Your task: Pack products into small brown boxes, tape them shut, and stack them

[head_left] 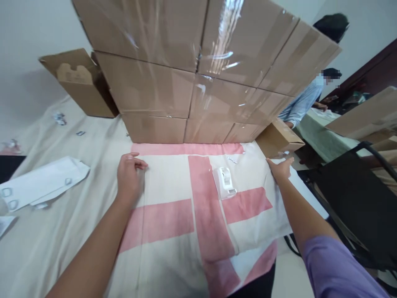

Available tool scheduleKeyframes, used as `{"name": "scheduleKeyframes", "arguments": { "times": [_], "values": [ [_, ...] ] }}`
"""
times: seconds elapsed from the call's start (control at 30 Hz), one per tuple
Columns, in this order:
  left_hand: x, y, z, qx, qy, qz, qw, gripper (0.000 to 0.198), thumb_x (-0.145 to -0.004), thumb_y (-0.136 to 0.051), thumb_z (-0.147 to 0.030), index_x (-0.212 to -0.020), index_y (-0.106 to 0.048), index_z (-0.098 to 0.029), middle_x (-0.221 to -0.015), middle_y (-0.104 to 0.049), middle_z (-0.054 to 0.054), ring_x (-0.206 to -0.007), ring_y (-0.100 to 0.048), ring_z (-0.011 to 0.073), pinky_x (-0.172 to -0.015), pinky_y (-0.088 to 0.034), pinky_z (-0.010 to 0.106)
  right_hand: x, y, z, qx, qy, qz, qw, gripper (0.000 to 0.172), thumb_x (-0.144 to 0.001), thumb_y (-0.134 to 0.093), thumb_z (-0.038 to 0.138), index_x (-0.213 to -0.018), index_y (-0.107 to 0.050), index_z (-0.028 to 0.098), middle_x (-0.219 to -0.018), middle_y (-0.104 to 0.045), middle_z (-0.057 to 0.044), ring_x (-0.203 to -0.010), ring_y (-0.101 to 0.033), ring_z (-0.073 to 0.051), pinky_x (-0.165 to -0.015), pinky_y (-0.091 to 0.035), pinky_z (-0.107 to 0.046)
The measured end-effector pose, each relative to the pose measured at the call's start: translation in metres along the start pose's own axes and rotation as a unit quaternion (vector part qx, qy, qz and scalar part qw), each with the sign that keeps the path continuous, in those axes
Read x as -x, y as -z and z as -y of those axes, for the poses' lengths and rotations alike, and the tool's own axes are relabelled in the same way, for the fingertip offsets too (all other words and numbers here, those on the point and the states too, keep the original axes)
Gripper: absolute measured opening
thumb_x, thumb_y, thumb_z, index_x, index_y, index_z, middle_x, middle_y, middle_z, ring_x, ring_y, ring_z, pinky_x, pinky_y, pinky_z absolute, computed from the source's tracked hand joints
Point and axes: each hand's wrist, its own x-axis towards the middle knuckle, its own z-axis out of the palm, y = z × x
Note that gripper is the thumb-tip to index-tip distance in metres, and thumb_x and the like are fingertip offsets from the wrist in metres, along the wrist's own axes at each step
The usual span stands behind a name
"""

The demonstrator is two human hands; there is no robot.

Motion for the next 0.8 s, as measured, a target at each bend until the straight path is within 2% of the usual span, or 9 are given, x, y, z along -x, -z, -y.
{"name": "scheduleKeyframes", "arguments": {
  "times": [0.1, 0.2, 0.27, 0.4, 0.5, 0.63, 0.7, 0.73, 0.8],
  "values": [
    [0.001, 0.0, -0.001, 0.036, 0.021, -0.015, 0.999, 0.019, -0.092, -0.045, -0.036, -0.099, -0.054, -0.022, -0.065, -0.063, -0.003, -0.061, -0.055, 0.016, -0.069, -0.044, 0.029, 0.022, 0.008, 0.007, -0.023, -0.015, 0.002, 1.0, 0.09, -0.076, -0.077, 0.045, -0.149, -0.04, 0.006, -0.151, -0.042, -0.034, -0.139, -0.046, -0.037, -0.11, -0.039, -0.05],
    [0.003, 0.0, -0.001, 0.049, 0.046, -0.013, 0.998, 0.017, -0.09, -0.049, -0.036, -0.1, -0.055, -0.025, -0.067, -0.063, -0.004, -0.063, -0.056, 0.0163, -0.071, -0.044, 0.028, 0.048, 0.013, 0.031, -0.043, -0.013, -0.012, 0.999, 0.049, -0.085, -0.072, 0.038, -0.125, -0.06, 0.012, -0.136, -0.057, -0.022, -0.127, -0.055, -0.034, -0.108, -0.04, -0.055],
    [0.003, -0.002, -0.002, 0.053, 0.05, -0.008, 0.997, 0.016, -0.087, -0.053, -0.036, -0.1, -0.056, -0.026, -0.068, -0.063, -0.004, -0.064, -0.056, 0.0163, -0.069, -0.043, 0.028, 0.066, 0.014, 0.059, -0.07, 0.02, -0.019, 0.997, 0.024, -0.091, -0.064, 0.036, -0.101, -0.065, 0.014, -0.118, -0.064, -0.016, -0.114, -0.059, -0.03, -0.103, -0.044, -0.051],
    [0.002, 0.001, -0.018, 0.094, 0.032, -0.018, 0.995, 0.015, -0.085, -0.056, -0.031, -0.099, -0.054, -0.025, -0.07, -0.062, -0.003, -0.066, -0.058, 0.0164, -0.068, -0.046, 0.029, 0.105, 0.007, 0.148, -0.163, 0.186, 0.0, 0.969, 0.018, -0.089, -0.052, 0.033, -0.077, -0.053, 0.02, -0.092, -0.063, -0.013, -0.095, -0.059, -0.027, -0.092, -0.048, -0.045],
    [-0.002, 0.028, -0.051, 0.128, 0.005, -0.051, 0.991, 0.015, -0.086, -0.052, -0.028, -0.101, -0.052, -0.025, -0.072, -0.063, -0.001, -0.072, -0.063, 0.0171, -0.073, -0.05, 0.03, 0.156, -0.003, 0.231, -0.242, 0.344, 0.068, 0.905, 0.018, -0.088, -0.053, 0.036, -0.077, -0.05, 0.022, -0.086, -0.063, -0.007, -0.088, -0.06, -0.022, -0.09, -0.05, -0.04],
    [-0.023, 0.1, -0.098, 0.174, -0.051, -0.121, 0.976, 0.014, -0.084, -0.06, -0.029, -0.097, -0.057, -0.025, -0.072, -0.063, 0.0, -0.072, -0.063, 0.017, -0.074, -0.052, 0.032, 0.259, -0.025, 0.333, -0.317, 0.521, 0.201, 0.766, 0.02, -0.089, -0.059, 0.041, -0.081, -0.06, 0.023, -0.094, -0.07, -0.006, -0.094, -0.067, -0.02, -0.093, -0.052, -0.038],
    [-0.055, 0.134, -0.106, 0.146, -0.065, -0.153, 0.975, 0.014, -0.081, -0.064, -0.028, -0.093, -0.059, -0.025, -0.073, -0.063, 0.0, -0.071, -0.062, 0.0168, -0.073, -0.051, 0.032, 0.316, -0.043, 0.379, -0.379, 0.604, 0.279, 0.643, 0.016, -0.092, -0.059, 0.038, -0.092, -0.063, 0.023, -0.108, -0.071, -0.009, -0.106, -0.066, -0.023, -0.099, -0.051, -0.042],
    [-0.078, 0.147, -0.105, 0.121, -0.061, -0.166, 0.977, 0.015, -0.079, -0.065, -0.028, -0.093, -0.059, -0.024, -0.076, -0.064, 0.0, -0.072, -0.062, 0.0167, -0.072, -0.051, 0.032, 0.342, -0.055, 0.401, -0.409, 0.605, 0.304, 0.612, 0.018, -0.092, -0.059, 0.038, -0.1, -0.063, 0.023, -0.116, -0.069, -0.011, -0.112, -0.065, -0.023, -0.101, -0.051, -0.043],
    [-0.135, 0.16, -0.09, 0.06, -0.034, -0.183, 0.981, 0.022, -0.075, -0.066, -0.025, -0.095, -0.058, -0.023, -0.086, -0.067, 0.002, -0.079, -0.064, 0.0176, -0.074, -0.05, 0.031, 0.385, -0.084, 0.446, -0.464, 0.548, 0.35, 0.602, 0.038, -0.091, -0.061, 0.042, -0.122, -0.057, 0.022, -0.138, -0.058, -0.015, -0.128, -0.058, -0.024, -0.106, -0.05, -0.042]
  ]
}}
